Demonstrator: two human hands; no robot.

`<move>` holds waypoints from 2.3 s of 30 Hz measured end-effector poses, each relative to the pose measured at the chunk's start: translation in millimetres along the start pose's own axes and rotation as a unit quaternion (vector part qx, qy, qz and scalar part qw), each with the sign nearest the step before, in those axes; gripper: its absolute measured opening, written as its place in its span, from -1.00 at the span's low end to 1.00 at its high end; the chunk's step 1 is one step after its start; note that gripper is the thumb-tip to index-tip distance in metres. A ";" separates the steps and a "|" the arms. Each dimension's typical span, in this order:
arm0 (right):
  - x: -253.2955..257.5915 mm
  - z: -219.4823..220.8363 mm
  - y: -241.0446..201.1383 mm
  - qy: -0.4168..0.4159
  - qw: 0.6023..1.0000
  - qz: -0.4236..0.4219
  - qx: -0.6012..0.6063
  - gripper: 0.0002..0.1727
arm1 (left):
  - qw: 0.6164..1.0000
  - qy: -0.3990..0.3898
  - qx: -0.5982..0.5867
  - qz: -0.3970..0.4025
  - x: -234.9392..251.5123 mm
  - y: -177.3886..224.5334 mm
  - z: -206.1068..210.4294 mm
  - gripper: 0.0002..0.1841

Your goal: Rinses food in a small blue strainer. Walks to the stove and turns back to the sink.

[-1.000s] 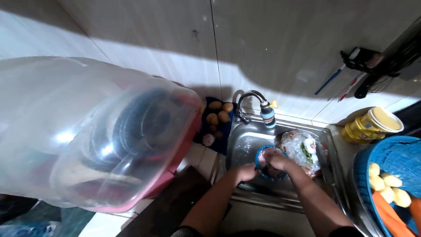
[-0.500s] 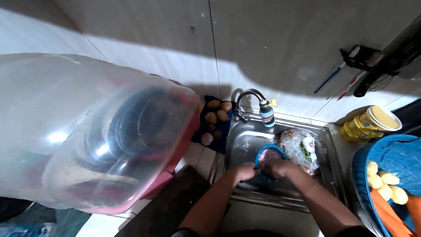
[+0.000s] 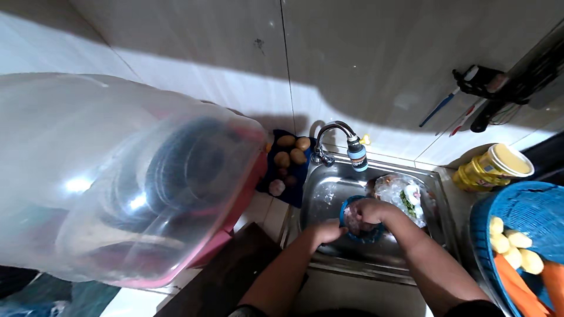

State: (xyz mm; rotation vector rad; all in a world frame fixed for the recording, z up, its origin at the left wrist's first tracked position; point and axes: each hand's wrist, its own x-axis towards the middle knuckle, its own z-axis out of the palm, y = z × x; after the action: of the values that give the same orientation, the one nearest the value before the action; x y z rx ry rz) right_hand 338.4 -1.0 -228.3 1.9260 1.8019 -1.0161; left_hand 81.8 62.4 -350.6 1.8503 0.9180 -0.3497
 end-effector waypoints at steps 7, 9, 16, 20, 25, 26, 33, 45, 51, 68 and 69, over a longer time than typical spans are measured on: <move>19.4 75.9 -4.1 -0.010 0.999 -0.037 0.011 -0.57 | 1.000 -0.007 0.005 -0.007 1.5 0.2 0.0 -0.26; 36.1 89.0 6.8 0.004 0.999 -0.021 0.046 -0.58 | 1.000 -0.023 -0.010 -0.011 -2.7 4.7 -1.3 -0.29; 93.0 95.9 66.4 0.129 0.990 0.001 0.061 -0.47 | 0.999 -0.030 -0.021 -0.016 -4.2 4.5 -4.1 -0.25; 66.3 70.3 51.2 0.093 0.994 -0.004 0.056 -0.55 | 1.000 0.010 -0.009 0.003 -1.2 -0.1 -1.6 -0.20; 9.6 56.4 33.9 -0.007 0.998 -0.006 0.066 -0.62 | 1.000 0.023 -0.002 -0.009 -1.0 2.4 0.5 -0.20; 8.7 62.5 32.9 -0.004 0.999 -0.015 0.051 -0.57 | 1.000 0.023 -0.002 -0.010 -0.6 2.9 0.7 -0.21; 20.2 73.4 15.7 0.178 0.981 0.027 0.078 -0.48 | 0.999 0.048 0.008 0.021 -0.4 2.4 0.9 -0.19; 43.6 91.8 8.6 0.227 0.967 -0.045 0.102 -0.45 | 0.997 0.054 0.037 0.037 5.9 -1.1 -0.8 -0.20; 25.0 32.9 39.6 0.217 0.961 0.106 0.132 -0.53 | 0.999 0.035 0.022 0.022 -8.1 13.3 -5.4 -0.21; 17.0 49.4 36.5 0.177 0.981 -0.005 0.083 -0.54 | 0.998 0.038 0.041 0.018 -2.2 8.4 -4.9 -0.17; 24.9 52.7 51.1 0.208 0.973 0.017 0.102 -0.58 | 0.999 0.032 0.038 0.020 -3.8 10.1 -5.6 -0.17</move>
State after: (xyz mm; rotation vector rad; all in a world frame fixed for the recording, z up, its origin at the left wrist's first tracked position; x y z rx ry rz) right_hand 371.5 -25.4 -293.9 2.4353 1.9262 -0.8612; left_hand 85.7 63.4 -339.2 1.9567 0.9203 -0.3058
